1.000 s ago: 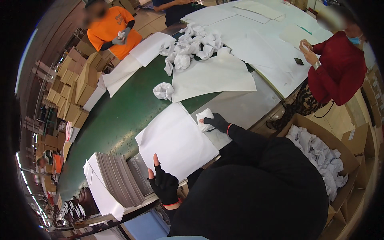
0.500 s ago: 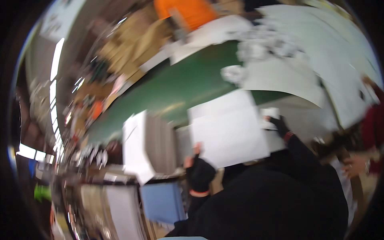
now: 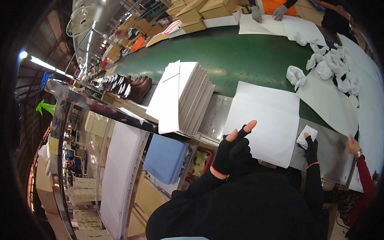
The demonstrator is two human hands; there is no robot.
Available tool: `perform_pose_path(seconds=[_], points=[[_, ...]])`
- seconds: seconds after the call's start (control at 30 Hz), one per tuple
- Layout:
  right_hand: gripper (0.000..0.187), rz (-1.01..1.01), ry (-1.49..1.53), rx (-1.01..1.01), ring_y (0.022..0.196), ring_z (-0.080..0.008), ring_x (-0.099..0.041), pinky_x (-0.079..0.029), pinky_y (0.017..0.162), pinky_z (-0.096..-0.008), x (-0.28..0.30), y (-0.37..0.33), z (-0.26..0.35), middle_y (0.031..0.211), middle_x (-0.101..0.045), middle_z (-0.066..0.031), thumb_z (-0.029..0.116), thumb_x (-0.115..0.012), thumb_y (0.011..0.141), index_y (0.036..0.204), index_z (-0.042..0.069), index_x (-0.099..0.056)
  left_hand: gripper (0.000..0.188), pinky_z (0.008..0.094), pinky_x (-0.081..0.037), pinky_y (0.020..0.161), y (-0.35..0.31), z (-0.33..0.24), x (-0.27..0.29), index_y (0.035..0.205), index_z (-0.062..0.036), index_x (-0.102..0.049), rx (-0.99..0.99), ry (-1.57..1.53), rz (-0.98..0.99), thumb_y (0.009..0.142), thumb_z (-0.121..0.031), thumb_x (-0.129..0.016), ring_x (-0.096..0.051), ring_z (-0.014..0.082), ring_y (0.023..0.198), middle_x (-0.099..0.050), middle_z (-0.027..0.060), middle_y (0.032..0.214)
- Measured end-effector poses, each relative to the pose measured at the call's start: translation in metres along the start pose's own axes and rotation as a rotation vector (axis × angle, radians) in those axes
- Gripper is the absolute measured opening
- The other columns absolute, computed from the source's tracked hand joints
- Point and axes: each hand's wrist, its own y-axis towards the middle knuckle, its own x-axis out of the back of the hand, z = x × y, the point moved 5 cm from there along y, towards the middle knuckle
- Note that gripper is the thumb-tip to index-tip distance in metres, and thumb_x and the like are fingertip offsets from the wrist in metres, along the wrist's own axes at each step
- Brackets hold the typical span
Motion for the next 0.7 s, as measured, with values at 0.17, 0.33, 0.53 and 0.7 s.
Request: perform_pose_path(seconds=[0.17,0.33,0.53,0.7], points=[[0.044,0.027,0.035,-0.024,0.081,-0.0173,-0.064,-0.053,0.072,-0.0307,-0.007,-0.004,0.011,0.095,-0.064,-0.0074,0.032,-0.068,0.084,0.11,-0.002,-0.059,0.051,0.0213,-0.029,0.046,0.0,-0.001,0.002,0.147,-0.0101,-0.025,-0.004,0.033,-0.029,0.102,-0.034,-0.032,-0.029,0.0057,0.044,-0.03,-0.0048,0.053],[0.043,0.023,0.074,-0.044,0.081,-0.0177,-0.064,-0.053,0.071,-0.0303,-0.008,-0.006,0.007,0.094,-0.063,-0.0072,0.033,-0.067,0.085,0.11,-0.001,-0.058,0.045,0.0217,-0.029,0.045,-0.002,-0.005,0.007,0.14,-0.0095,-0.037,-0.023,0.055,-0.007,0.102,-0.034,-0.032,-0.031,0.0062,0.043,-0.032,-0.0045,0.052],[0.045,0.016,0.041,-0.01,0.083,-0.0169,-0.064,-0.051,0.074,-0.0296,0.0,0.002,-0.002,0.093,-0.063,-0.0061,0.036,-0.065,0.086,0.11,-0.002,-0.058,0.042,0.0225,-0.029,0.044,0.0,-0.004,0.008,0.134,-0.0088,-0.043,-0.025,0.05,-0.013,0.102,-0.034,-0.034,-0.031,0.0068,0.042,-0.033,-0.0036,0.052],[0.044,0.017,0.045,-0.007,0.083,-0.0162,-0.064,-0.051,0.073,-0.0291,0.001,0.005,-0.009,0.093,-0.063,-0.0058,0.036,-0.065,0.086,0.109,-0.001,-0.059,0.033,0.0231,-0.029,0.044,0.003,-0.006,0.006,0.118,-0.0089,-0.05,-0.012,-0.07,-0.043,0.102,-0.033,-0.033,-0.032,0.008,0.042,-0.032,-0.0037,0.051]])
